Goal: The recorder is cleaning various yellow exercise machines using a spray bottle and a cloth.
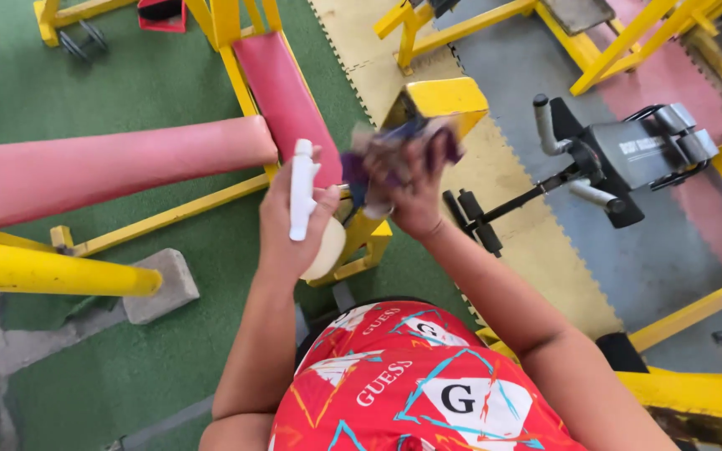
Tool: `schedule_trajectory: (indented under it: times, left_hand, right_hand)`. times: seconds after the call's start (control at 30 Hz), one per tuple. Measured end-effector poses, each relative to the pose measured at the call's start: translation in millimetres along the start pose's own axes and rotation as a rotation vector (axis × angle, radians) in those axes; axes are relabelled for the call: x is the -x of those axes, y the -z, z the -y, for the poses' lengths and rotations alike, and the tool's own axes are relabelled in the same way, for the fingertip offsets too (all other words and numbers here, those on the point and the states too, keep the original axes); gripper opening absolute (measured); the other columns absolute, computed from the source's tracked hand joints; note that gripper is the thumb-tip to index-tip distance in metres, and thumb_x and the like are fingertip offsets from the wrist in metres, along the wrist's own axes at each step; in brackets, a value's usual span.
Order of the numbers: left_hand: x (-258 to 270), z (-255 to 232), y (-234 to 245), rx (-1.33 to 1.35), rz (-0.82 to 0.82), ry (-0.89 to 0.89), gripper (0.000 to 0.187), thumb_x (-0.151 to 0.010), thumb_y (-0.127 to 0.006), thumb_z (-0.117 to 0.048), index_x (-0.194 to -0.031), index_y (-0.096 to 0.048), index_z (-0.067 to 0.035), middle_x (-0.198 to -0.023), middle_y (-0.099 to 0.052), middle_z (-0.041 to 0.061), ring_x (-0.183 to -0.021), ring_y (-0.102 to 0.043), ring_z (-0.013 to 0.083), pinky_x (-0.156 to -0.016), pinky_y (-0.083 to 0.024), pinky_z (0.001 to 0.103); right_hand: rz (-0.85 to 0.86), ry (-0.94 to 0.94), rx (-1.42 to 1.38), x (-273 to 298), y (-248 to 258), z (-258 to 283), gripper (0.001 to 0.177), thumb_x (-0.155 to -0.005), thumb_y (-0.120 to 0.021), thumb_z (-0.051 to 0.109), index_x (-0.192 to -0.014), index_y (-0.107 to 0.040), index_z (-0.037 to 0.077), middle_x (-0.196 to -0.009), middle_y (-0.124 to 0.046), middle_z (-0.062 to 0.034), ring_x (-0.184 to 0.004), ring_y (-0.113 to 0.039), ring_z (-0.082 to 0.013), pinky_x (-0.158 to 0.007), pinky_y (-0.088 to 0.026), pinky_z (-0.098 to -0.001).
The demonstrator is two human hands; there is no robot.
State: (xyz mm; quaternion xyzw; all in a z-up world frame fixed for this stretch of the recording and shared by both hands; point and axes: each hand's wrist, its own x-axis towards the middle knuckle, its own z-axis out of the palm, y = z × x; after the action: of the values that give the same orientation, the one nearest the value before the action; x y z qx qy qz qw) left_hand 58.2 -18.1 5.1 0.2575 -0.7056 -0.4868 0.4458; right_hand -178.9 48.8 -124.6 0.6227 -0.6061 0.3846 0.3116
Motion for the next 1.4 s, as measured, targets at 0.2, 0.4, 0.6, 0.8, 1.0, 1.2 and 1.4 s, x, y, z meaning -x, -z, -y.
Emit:
schedule_trajectory:
  times: [0.2,0.4,0.6,0.8,1.0,1.2,1.4]
  left_hand:
    - [-11.4,27.3,43.8,-0.049,-0.007,0.006,0.053,-0.095,-0.074,-0.015,-0.143,-0.055,-0.002,-0.136,-0.067,0.016,-0.118,-0.069,0.0198,-0.092,-0.059,0.033]
    - [-12.2,41.5,56.5,-0.052,0.104,0.121,0.053,-0.092,-0.074,-0.019,-0.14,-0.057,-0.004,-0.133,-0.068,0.016,-0.103,-0.072,0.0195,-0.087,-0.06,0.032]
    - [-8.8,69.6,60.0,-0.099,0.194,-0.079,0.048,-0.096,-0.075,-0.019,-0.139,-0.061,-0.003,-0.133,-0.069,0.019,-0.116,-0.07,0.0299,-0.098,-0.055,0.038]
    - [-18.7,92.0,65.2,-0.094,0.285,0.148,0.049,-0.09,-0.072,-0.026,-0.135,-0.062,-0.007,-0.129,-0.068,0.016,-0.103,-0.072,0.0293,-0.092,-0.057,0.038]
    - [0.0,146.5,60.2,-0.065,0.31,-0.03,0.048,-0.094,-0.074,-0.022,-0.136,-0.061,-0.003,-0.13,-0.068,0.02,-0.117,-0.068,0.0332,-0.099,-0.054,0.041]
    - [29.8,185.4,44.6,-0.06,0.311,0.01,0.051,-0.095,-0.074,-0.023,-0.139,-0.058,-0.002,-0.127,-0.067,0.019,-0.114,-0.068,0.0317,-0.096,-0.055,0.039]
    - [36.5,182.3,40.3,0.038,0.382,0.006,0.051,-0.092,-0.075,-0.021,-0.136,-0.059,-0.001,-0.128,-0.068,0.02,-0.12,-0.067,0.0333,-0.101,-0.053,0.041]
  right_hand:
    - [0.247,0.305,0.238,18.0,-1.8,-3.0,0.047,-0.1,-0.064,0.018,-0.145,-0.07,0.033,-0.171,-0.031,-0.0025,-0.16,-0.011,-0.0428,-0.131,-0.023,-0.0566]
    - [0.119,-0.044,0.201,-54.2,24.4,51.4,0.046,-0.102,-0.069,0.02,-0.148,-0.066,0.019,-0.167,-0.037,-0.0129,-0.159,-0.015,-0.047,-0.128,-0.023,-0.0579]
    - [0.28,-0.099,0.055,5.7,-15.9,110.0,0.049,-0.096,-0.066,0.018,-0.145,-0.066,0.018,-0.166,-0.039,-0.0122,-0.158,-0.024,-0.0423,-0.128,-0.022,-0.0588]
    - [0.349,0.004,0.21,57.6,-42.1,100.7,0.055,-0.095,-0.065,0.022,-0.149,-0.062,0.029,-0.165,-0.04,-0.0093,-0.156,-0.028,-0.0423,-0.129,-0.023,-0.0522]
    - [0.619,0.198,0.46,138.3,-37.9,64.6,0.06,-0.091,-0.062,0.029,-0.151,-0.06,0.03,-0.158,-0.044,-0.0052,-0.151,-0.037,-0.0341,-0.126,-0.029,-0.0509]
    - [0.458,-0.255,0.224,150.2,-48.9,122.2,0.056,-0.092,-0.065,0.015,-0.147,-0.059,0.021,-0.159,-0.039,-0.0222,-0.148,-0.038,-0.0481,-0.121,-0.035,-0.0533]
    - [-0.156,-0.746,-0.073,108.9,-48.1,124.5,0.08,-0.093,-0.06,-0.006,-0.165,-0.032,0.016,-0.166,-0.032,-0.0194,-0.155,-0.03,-0.037,-0.128,-0.028,-0.0405]
